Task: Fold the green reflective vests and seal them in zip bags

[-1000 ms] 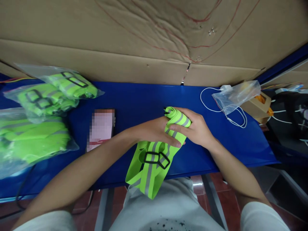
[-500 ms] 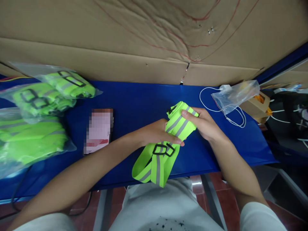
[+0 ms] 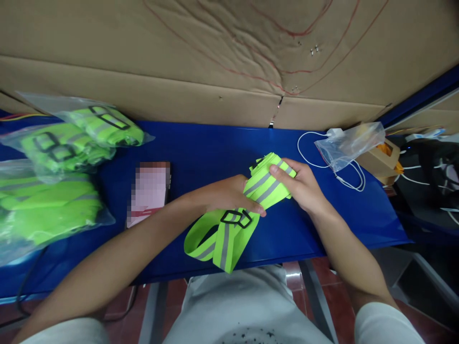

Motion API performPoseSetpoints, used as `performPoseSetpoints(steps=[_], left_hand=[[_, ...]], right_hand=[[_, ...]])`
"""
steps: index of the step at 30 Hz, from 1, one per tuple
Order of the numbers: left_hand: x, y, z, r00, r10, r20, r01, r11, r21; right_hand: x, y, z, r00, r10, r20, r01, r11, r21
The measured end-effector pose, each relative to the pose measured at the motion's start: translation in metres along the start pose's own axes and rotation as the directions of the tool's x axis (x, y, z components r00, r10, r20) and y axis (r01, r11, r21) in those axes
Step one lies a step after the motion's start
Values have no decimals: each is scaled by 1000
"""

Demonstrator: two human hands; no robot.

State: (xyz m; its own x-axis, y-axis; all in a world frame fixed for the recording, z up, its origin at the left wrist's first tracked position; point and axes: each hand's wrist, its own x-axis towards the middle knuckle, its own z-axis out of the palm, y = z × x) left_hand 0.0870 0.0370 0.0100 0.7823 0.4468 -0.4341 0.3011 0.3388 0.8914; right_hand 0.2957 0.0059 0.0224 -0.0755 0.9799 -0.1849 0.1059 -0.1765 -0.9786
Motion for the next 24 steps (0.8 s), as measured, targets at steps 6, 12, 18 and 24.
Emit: performPoseSetpoints(steps=[6, 12, 18, 24], left_hand=[[-1, 0, 3, 994, 101, 43, -98, 994, -56], [-2, 4, 3, 981, 195, -5, -193, 977, 90], [1, 7, 2, 971, 238, 20, -236, 944, 229], [0, 5, 6, 998, 23, -67, -28, 997, -75]], right_hand=[[10, 16, 7, 997, 70, 31, -73, 992, 102], [12, 20, 2, 926, -376, 5, 353, 865, -355], [-3, 12, 8, 917, -216, 335, 364, 795, -484], [-1, 20, 18, 936, -293, 194, 352, 782, -514]])
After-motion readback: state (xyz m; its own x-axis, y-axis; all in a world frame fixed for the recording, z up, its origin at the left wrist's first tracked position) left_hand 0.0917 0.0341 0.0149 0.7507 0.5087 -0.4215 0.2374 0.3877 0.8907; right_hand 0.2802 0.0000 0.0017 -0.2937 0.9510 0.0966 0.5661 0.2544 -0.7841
